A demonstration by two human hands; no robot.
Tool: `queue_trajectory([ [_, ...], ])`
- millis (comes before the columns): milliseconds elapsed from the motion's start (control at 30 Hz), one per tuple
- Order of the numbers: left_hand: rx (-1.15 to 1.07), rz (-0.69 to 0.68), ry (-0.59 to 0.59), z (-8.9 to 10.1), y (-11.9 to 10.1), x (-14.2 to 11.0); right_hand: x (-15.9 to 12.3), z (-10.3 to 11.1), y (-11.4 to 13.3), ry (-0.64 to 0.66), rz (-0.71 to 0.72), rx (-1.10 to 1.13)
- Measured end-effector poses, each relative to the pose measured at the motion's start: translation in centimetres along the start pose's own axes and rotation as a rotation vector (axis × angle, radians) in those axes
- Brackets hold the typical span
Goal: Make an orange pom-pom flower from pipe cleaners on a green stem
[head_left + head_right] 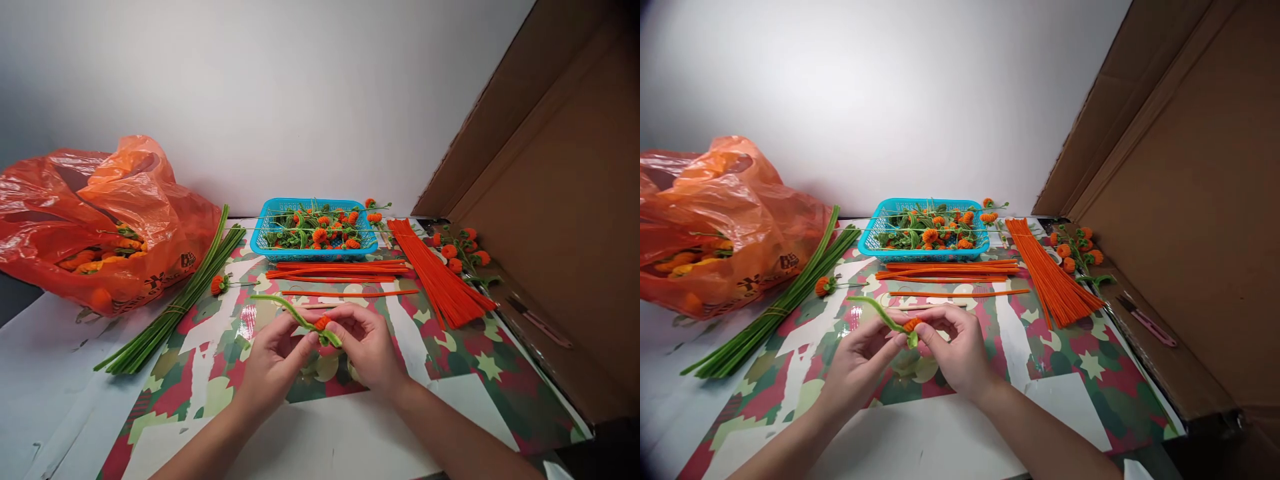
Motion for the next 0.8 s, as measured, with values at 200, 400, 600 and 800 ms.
queue_trajectory([
  [200,-0.373,0.299,0.068,-0.5,0.6,0.4,-0.2,-0.4,2.1,0.071,0.422,-0.317],
  [400,-0.529,0.455,0.112,-0.8,0.4,0.6,-0.4,-0.2,2.5,0.239,0.526,-0.319],
  [600,-0.322,0.398,0.171,0.1,-0.1,0.8,-0.4,0.1,2.5,0.326,0.521,-0.366],
  [800,-0.133,0.518,0.339,1.3,0.3,1.1,-0.1,0.3,1.9,0.390,0.428,-0.428],
])
Point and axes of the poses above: each hand's wrist, its own x-axis towards the middle knuckle, its own z-axis out of the back of the hand, y = z × x, the point moved 3 cm from there along x, towards the middle knuckle, and after that the axes turned 11 degrees about x, right-handed, at the moved point
